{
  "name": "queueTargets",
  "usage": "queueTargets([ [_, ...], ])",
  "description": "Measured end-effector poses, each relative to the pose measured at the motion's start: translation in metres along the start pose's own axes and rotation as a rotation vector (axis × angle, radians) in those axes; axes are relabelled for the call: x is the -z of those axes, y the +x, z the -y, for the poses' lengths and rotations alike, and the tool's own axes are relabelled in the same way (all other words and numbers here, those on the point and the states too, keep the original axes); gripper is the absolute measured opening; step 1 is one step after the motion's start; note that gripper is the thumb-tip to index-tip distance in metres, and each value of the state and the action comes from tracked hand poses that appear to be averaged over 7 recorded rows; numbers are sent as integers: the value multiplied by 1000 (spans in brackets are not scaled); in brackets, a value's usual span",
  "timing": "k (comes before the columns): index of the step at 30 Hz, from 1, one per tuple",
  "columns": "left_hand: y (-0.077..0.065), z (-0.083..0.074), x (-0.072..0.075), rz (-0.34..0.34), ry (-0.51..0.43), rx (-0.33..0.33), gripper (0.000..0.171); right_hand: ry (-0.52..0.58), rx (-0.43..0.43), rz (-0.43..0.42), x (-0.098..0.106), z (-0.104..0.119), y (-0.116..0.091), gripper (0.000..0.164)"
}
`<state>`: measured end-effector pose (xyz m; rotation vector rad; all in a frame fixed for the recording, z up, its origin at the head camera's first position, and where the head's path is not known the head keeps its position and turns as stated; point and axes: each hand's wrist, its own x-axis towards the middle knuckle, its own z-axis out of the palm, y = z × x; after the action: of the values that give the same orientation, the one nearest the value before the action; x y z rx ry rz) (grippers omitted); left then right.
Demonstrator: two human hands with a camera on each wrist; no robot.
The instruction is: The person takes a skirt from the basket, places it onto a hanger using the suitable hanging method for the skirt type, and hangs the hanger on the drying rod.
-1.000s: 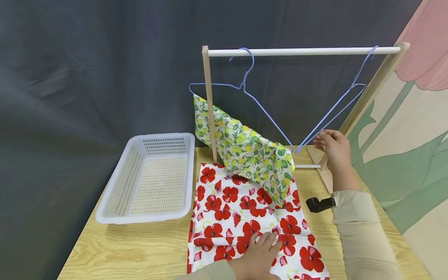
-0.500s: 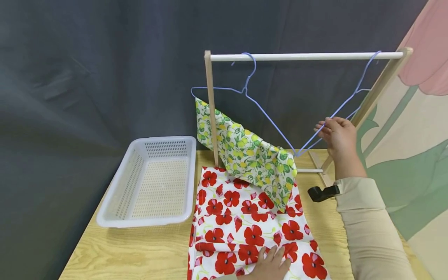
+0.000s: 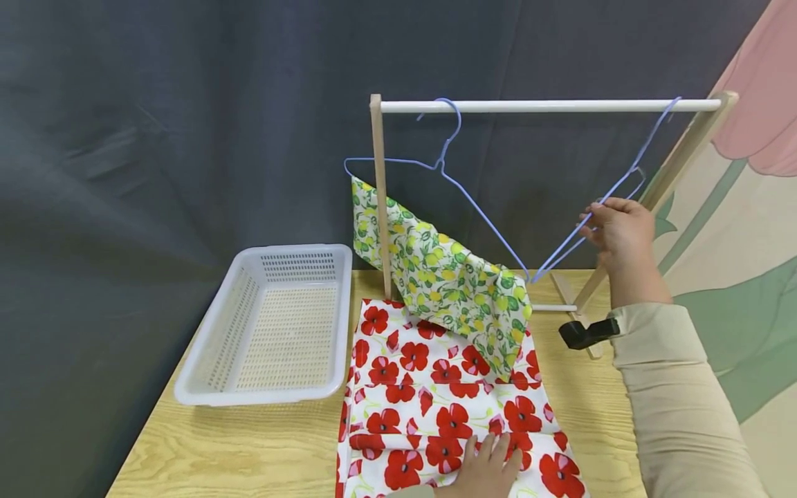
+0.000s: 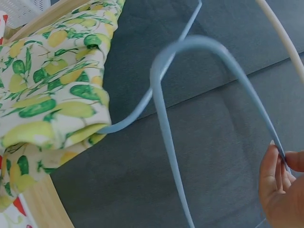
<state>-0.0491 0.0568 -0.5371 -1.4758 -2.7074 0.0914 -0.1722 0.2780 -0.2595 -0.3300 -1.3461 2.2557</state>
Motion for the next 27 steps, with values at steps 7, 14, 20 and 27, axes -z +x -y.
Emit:
queueTargets([
  [7,7,2,5,159,-7,26,61,57,-17,98,0,10,-3,8],
  [14,14,6,5,234,-9,22,76,74,-2,150,-1,13,-7,6],
  [20,16,9,5,205,-35,20,68,49,30,201,3,13,-13,7],
  [27,19,13,7,202,-42,59,56,27,68,258,9,13,-21,7],
])
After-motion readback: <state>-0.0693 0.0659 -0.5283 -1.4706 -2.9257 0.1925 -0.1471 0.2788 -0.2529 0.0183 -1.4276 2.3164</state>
